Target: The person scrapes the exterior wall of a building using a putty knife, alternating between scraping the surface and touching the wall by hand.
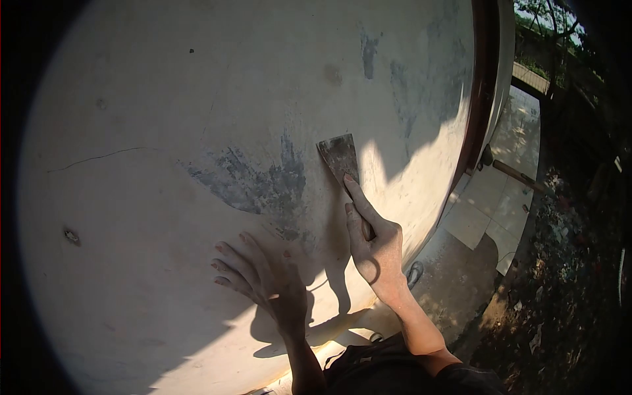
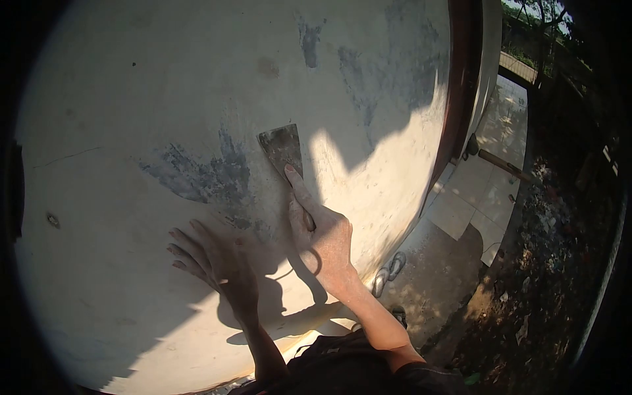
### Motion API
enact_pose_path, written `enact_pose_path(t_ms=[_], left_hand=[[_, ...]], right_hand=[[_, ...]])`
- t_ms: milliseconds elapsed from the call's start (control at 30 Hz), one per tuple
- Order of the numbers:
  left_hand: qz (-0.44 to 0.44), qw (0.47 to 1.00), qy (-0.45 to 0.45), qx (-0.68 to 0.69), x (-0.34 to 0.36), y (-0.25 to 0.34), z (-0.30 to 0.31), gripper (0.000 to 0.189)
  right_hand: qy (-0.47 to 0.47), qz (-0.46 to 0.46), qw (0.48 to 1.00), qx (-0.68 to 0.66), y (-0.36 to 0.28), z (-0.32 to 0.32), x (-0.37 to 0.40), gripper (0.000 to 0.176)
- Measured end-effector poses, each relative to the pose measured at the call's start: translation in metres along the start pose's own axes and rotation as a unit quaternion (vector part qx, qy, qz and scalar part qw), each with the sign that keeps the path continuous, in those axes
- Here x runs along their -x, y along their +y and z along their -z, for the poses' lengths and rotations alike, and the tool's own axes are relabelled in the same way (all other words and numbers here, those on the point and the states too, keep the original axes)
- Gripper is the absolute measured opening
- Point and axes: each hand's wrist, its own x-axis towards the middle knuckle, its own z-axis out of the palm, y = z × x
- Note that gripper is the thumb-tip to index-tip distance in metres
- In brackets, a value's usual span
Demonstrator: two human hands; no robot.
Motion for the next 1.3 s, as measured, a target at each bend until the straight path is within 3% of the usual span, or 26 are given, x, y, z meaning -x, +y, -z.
enact_pose_path(t_ms=[100, 167, 233, 433, 567, 733, 800, 867, 933, 1033, 1133, 1233, 1300], left_hand=[[0.011, 1.000, 0.006, -0.013, -0.006, 0.009, -0.002, 0.073], [0.034, 0.999, 0.008, -0.029, -0.006, 0.015, -0.007, 0.074], [0.033, 0.998, 0.021, -0.045, -0.005, 0.016, -0.014, 0.074], [0.101, 0.994, 0.042, -0.004, -0.006, 0.048, -0.017, 0.072], [0.144, 0.987, 0.066, 0.031, -0.011, 0.070, -0.016, 0.071], [0.162, 0.980, 0.085, 0.083, -0.011, 0.094, -0.009, 0.066], [0.168, 0.979, 0.089, 0.074, -0.011, 0.103, -0.004, 0.065], [0.146, 0.966, 0.071, 0.201, -0.006, 0.112, 0.000, 0.065], [0.163, 0.958, 0.043, 0.233, 0.005, 0.124, -0.005, 0.067], [0.218, 0.928, -0.015, 0.301, 0.022, 0.143, -0.012, 0.068], [0.151, 0.934, -0.030, 0.323, 0.037, 0.141, -0.029, 0.068], [0.242, 0.894, -0.078, 0.370, 0.044, 0.151, -0.029, 0.063], [0.236, 0.902, -0.082, 0.353, 0.047, 0.156, -0.028, 0.064]], right_hand=[[0.027, 0.109, 0.993, 0.031, 0.042, -0.020, 0.023, 0.041], [-0.025, 0.046, 0.998, 0.017, 0.066, -0.030, 0.052, 0.052], [-0.046, 0.088, 0.994, -0.044, 0.082, -0.030, 0.050, 0.051], [-0.095, 0.165, 0.980, -0.061, 0.047, 0.005, -0.029, 0.060], [-0.152, 0.204, 0.958, -0.132, 0.029, 0.016, -0.070, 0.054], [-0.222, 0.159, 0.933, -0.235, 0.021, 0.011, -0.091, 0.046], [-0.316, 0.084, 0.910, -0.254, 0.029, 0.016, -0.079, 0.051], [-0.375, 0.024, 0.891, -0.256, 0.042, 0.024, -0.065, 0.054], [-0.431, -0.037, 0.867, -0.247, 0.051, 0.034, -0.059, 0.053], [-0.486, 0.000, 0.854, -0.184, 0.066, 0.043, -0.061, 0.051], [-0.501, -0.022, 0.843, -0.197, 0.105, 0.027, -0.056, 0.045], [-0.500, -0.074, 0.824, -0.254, 0.124, 0.022, -0.048, 0.043], [-0.497, -0.106, 0.810, -0.292, 0.130, 0.021, -0.042, 0.042]])
